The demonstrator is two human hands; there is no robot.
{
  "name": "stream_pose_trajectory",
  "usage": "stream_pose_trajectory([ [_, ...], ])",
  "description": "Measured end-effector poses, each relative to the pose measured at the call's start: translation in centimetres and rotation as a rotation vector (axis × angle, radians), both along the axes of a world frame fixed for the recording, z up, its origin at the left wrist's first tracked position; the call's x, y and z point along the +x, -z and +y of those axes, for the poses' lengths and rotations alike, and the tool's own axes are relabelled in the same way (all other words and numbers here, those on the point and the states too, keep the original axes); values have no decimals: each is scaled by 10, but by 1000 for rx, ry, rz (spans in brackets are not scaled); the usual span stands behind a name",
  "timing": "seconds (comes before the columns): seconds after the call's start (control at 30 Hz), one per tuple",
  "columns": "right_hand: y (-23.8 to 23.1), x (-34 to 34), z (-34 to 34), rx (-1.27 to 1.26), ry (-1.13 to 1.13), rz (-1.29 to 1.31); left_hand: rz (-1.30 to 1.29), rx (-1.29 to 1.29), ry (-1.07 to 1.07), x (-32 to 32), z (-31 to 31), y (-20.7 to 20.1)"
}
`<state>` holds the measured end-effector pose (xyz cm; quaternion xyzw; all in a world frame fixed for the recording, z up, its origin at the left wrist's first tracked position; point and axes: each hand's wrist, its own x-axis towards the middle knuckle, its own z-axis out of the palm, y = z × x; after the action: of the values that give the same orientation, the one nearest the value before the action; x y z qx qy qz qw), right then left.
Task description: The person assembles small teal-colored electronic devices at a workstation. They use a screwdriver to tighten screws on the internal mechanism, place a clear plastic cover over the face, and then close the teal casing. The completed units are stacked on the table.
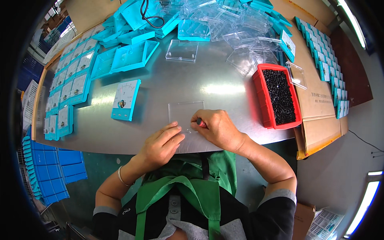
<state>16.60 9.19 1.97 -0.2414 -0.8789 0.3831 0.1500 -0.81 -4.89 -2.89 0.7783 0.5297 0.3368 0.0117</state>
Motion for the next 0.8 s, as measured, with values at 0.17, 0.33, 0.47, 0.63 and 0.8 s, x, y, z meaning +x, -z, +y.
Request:
stream_pose_trajectory([
  [0.17,3,-1,-4,45,-110,-27,18,20,-71,5,-3,-1],
  [0.33,4,-3,-2,121,-173,-13,-29,13,-51,2,-4,2],
  [0.47,-2,-8,-4,132,-131,-144,-42,23,-59,1,-6,5],
  [0.63,-3,-14,-1,284,-205,-193,-60,30,-58,0,-5,4],
  [0.8,-5,-23,0,348,-309,-229,-51,31,-66,-1,-6,7],
])
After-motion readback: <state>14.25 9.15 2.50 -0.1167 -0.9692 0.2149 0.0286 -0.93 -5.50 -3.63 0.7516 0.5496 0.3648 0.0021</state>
